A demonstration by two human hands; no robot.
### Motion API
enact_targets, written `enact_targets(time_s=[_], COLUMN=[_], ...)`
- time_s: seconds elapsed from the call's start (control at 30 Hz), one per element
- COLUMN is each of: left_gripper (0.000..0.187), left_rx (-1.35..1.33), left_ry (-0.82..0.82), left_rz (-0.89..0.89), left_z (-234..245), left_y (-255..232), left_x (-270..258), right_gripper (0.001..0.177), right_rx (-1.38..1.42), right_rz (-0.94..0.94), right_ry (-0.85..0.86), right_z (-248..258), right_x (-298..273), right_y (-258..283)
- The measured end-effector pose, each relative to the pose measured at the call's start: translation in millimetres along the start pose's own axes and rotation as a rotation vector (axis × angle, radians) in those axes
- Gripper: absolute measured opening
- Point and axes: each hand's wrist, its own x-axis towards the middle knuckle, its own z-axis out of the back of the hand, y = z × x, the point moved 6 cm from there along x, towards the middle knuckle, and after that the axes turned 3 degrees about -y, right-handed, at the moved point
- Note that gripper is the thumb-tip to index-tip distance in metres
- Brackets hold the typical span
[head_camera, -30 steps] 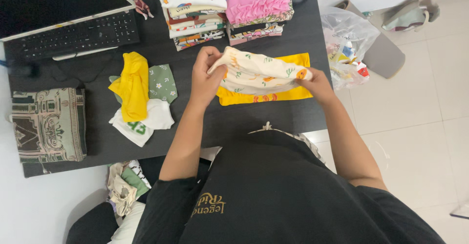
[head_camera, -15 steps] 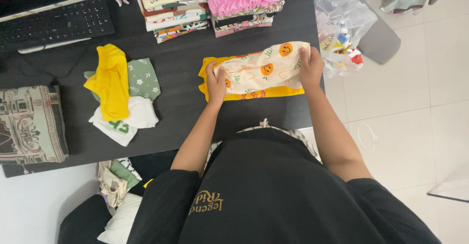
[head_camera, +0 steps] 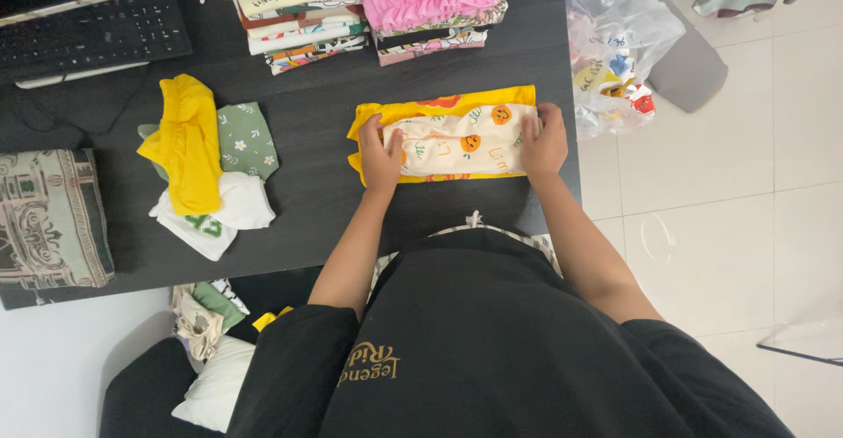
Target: The person folds several items of children's clothing including shorts and t-shirts by hand on a desk, placing each folded item into a stack.
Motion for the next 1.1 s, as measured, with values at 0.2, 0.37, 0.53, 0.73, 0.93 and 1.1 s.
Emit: enact_targets(time_s=[0.2, 0.37, 0.53, 0.73, 0.93, 1.1], left_gripper=[0.038, 0.034, 0.032, 0.034, 0.043, 0.052], left_rx=[0.081, 0.060, -0.698, -0.786, -0.846, -0.497], left_ry=[-0.006, 0.032, 0.270, 0.229, 0.368, 0.314], left_rz=[0.017, -0.025, 0.653, 0.551, 0.870, 0.472], left_z=[-1, -4, -35, -31, -59, -59], left_y=[-9, 23, 81, 62, 36, 22], left_x=[0, 5, -20, -46, -52, -44], right_gripper=[0.061, 0.038, 0.030, 0.036, 0.060, 0.067], right_rx=[-0.337, -0.163, -0.197, -0.144, 0.322, -0.405], right_rz=[0.210, 0.145, 0.040, 0.275, 0.101, 0.718], right_ry=[-0.113, 0.180, 0.254, 0.167, 0.829, 0.378], right_z=[4, -16, 19, 75, -4, -47], right_x=[-19, -6, 31, 33, -41, -60], right_y=[32, 1, 12, 120, 164, 140])
